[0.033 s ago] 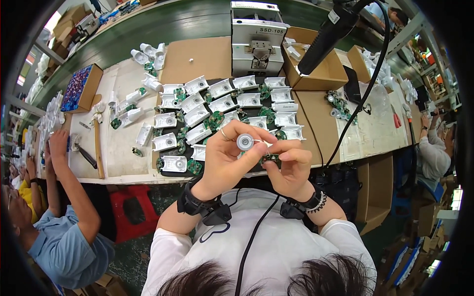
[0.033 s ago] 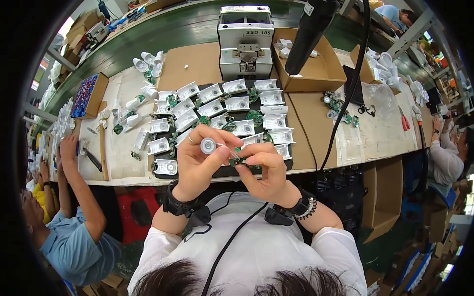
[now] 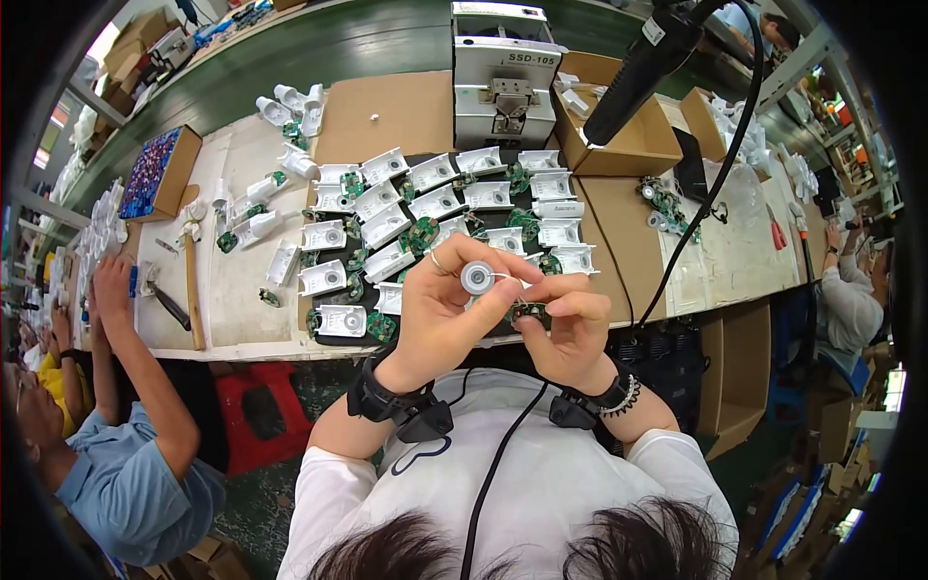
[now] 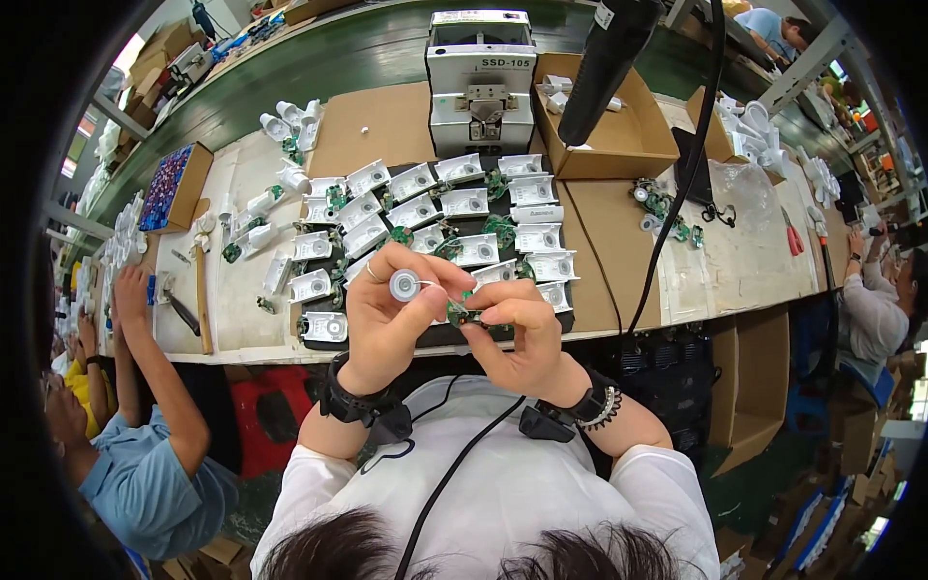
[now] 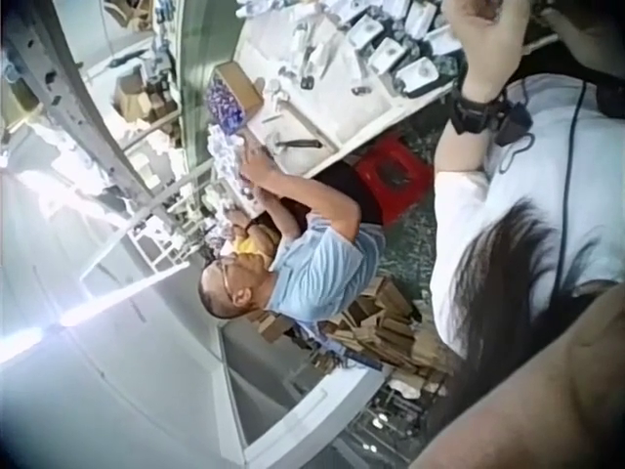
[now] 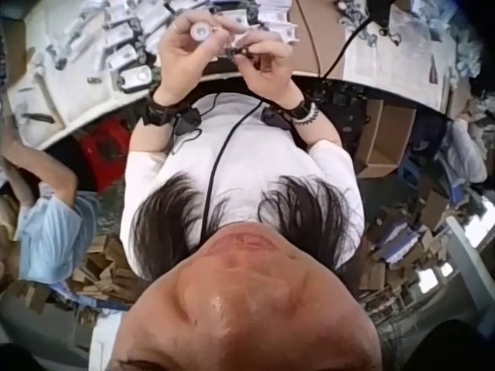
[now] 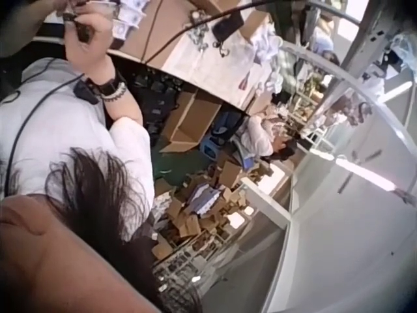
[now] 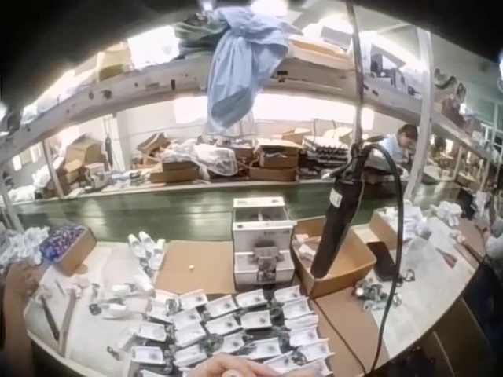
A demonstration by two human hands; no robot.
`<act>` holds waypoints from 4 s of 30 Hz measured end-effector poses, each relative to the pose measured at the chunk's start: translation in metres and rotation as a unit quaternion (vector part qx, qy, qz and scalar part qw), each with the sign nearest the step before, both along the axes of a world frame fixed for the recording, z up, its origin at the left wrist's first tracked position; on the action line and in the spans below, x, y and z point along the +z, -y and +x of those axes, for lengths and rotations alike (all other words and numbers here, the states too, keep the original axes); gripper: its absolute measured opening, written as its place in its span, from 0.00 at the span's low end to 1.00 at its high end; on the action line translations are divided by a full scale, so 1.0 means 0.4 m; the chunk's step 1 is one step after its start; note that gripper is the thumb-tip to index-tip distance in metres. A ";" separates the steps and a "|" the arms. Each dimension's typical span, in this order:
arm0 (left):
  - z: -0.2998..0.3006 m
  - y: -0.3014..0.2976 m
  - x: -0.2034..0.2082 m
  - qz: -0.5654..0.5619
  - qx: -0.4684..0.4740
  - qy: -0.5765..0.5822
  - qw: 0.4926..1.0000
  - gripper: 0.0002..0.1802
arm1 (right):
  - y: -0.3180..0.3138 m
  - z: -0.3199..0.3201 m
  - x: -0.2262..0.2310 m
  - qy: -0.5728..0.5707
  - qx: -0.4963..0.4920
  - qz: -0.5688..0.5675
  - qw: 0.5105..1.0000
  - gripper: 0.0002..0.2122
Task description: The person assembles electronic devices by fitting a circuit board into a plastic housing, inserting a white plastic component, and securing the assembly with a power screwdriver.
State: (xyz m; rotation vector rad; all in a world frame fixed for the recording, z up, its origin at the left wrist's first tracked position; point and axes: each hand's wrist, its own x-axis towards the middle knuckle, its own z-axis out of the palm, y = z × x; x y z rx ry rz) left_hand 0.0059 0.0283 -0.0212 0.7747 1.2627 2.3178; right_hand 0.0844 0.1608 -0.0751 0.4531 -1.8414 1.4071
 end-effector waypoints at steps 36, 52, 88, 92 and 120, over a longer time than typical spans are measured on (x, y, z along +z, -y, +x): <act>-0.371 0.290 -0.088 -0.612 0.258 -0.410 0.625 0.10 | 0.019 -0.050 0.150 0.308 0.152 0.034 0.938 0.08; -0.383 0.263 -0.115 -0.586 0.263 -0.427 0.636 0.05 | -0.019 -0.020 0.132 0.311 0.165 -0.003 0.936 0.07; -0.016 0.105 -0.084 -0.249 0.298 -0.419 0.821 0.28 | 0.001 -0.082 0.117 0.257 0.012 -0.070 0.964 0.06; -0.024 0.105 -0.078 -0.246 0.297 -0.443 0.809 0.28 | -0.004 -0.089 0.121 0.280 -0.010 -0.070 0.957 0.05; -0.002 0.110 -0.085 -0.284 0.199 -0.500 0.794 0.27 | -0.044 -0.074 0.083 0.350 0.206 -0.308 0.860 0.05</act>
